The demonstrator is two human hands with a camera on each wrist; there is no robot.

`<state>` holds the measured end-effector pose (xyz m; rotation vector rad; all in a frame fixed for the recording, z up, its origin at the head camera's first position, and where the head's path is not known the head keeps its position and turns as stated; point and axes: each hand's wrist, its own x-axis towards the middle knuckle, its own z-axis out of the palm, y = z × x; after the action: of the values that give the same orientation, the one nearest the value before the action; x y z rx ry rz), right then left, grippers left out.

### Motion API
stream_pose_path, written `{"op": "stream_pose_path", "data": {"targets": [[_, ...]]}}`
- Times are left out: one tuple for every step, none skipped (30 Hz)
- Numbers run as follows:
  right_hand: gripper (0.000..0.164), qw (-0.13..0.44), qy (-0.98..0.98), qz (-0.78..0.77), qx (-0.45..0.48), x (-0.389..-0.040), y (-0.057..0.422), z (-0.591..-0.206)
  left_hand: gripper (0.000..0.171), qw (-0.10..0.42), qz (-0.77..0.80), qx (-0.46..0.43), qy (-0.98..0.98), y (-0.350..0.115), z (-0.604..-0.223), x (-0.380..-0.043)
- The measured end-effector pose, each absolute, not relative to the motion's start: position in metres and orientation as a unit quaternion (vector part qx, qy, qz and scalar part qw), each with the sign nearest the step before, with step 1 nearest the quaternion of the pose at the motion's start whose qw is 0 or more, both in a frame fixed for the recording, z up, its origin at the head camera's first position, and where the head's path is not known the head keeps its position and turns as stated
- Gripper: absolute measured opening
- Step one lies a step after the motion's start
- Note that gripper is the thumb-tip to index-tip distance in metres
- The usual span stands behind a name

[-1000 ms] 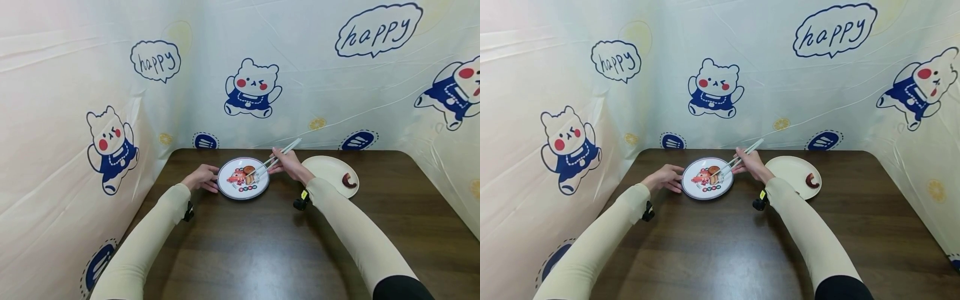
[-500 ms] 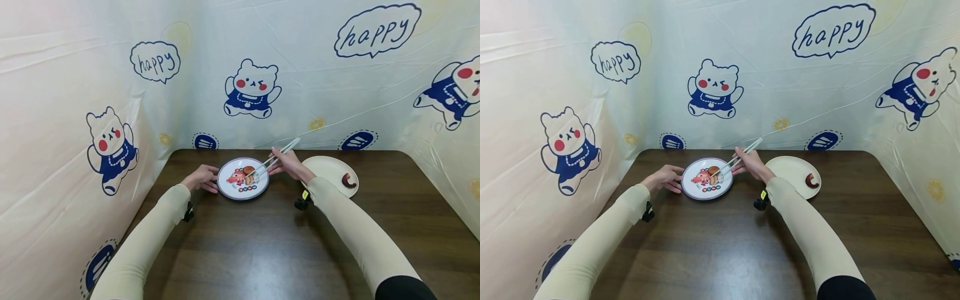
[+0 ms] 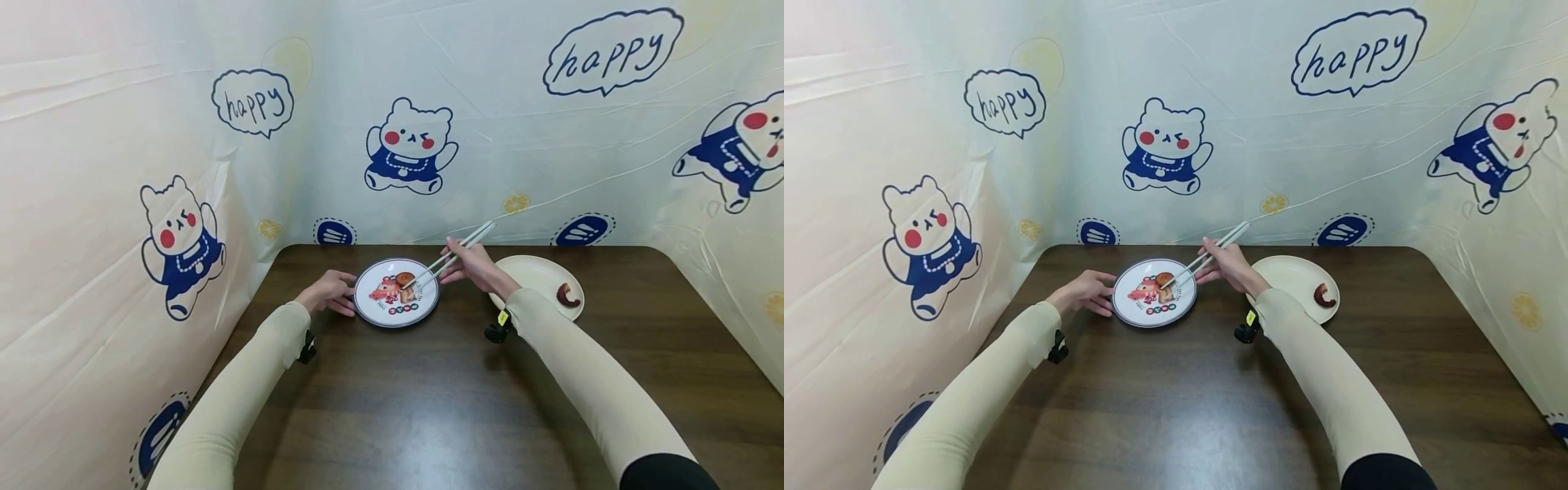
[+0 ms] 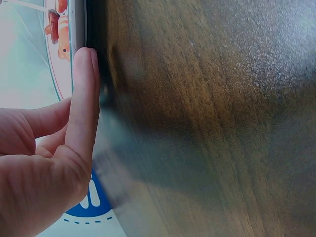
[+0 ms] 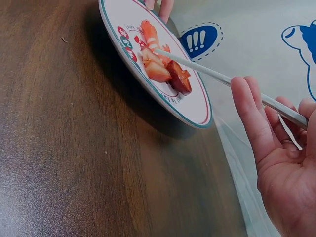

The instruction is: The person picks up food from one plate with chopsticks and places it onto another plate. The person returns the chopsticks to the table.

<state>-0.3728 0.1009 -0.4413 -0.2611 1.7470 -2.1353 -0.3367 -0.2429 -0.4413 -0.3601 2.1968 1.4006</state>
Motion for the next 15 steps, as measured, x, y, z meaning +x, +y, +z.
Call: {"op": "stream_pose_path", "data": {"targets": [[0.051,0.184,0.619,-0.757,-0.095,-0.373,0.101,-0.441,0.05,0.252,0.515,-0.133,0.808,-0.243,-0.441,-0.336],[0.051,0.184,0.618,-0.758,-0.096,-0.372,0.101,-0.441,0.05,0.252,0.515,-0.134,0.808,-0.242,-0.441,-0.335],[0.05,0.184,0.617,-0.759,-0.097,-0.372,0.101,-0.44,0.05,0.251,0.515,-0.135,0.808,-0.242,-0.44,-0.335],[0.05,0.184,0.615,-0.761,-0.098,-0.371,0.101,-0.44,0.05,0.251,0.515,-0.135,0.808,-0.242,-0.439,-0.334],[0.051,0.183,0.613,-0.762,-0.1,-0.371,0.101,-0.439,0.05,0.251,0.515,-0.135,0.809,-0.242,-0.439,-0.333],[0.05,0.182,0.611,-0.764,-0.102,-0.37,0.101,-0.438,0.05,0.251,0.515,-0.135,0.808,-0.242,-0.438,-0.333],[0.049,0.181,0.609,-0.765,-0.104,-0.37,0.101,-0.437,0.05,0.251,0.516,-0.136,0.808,-0.242,-0.438,-0.333],[0.046,0.18,0.607,-0.767,-0.105,-0.369,0.102,-0.436,0.05,0.251,0.517,-0.136,0.807,-0.242,-0.437,-0.332],[0.046,0.179,0.606,-0.768,-0.105,-0.368,0.102,-0.435,0.05,0.252,0.516,-0.135,0.807,-0.242,-0.437,-0.333],[0.046,0.179,0.604,-0.769,-0.106,-0.368,0.102,-0.434,0.05,0.252,0.516,-0.135,0.807,-0.242,-0.437,-0.333],[0.045,0.179,0.602,-0.771,-0.106,-0.368,0.102,-0.433,0.05,0.253,0.516,-0.134,0.807,-0.242,-0.437,-0.333],[0.043,0.178,0.601,-0.772,-0.107,-0.367,0.103,-0.432,0.05,0.252,0.518,-0.136,0.806,-0.242,-0.437,-0.333],[0.042,0.178,0.599,-0.773,-0.108,-0.367,0.103,-0.432,0.05,0.252,0.518,-0.136,0.806,-0.242,-0.438,-0.333],[0.041,0.177,0.598,-0.774,-0.109,-0.367,0.104,-0.431,0.05,0.253,0.518,-0.136,0.806,-0.242,-0.438,-0.334],[0.04,0.176,0.597,-0.775,-0.109,-0.366,0.104,-0.429,0.05,0.253,0.517,-0.134,0.807,-0.242,-0.438,-0.334]]}}
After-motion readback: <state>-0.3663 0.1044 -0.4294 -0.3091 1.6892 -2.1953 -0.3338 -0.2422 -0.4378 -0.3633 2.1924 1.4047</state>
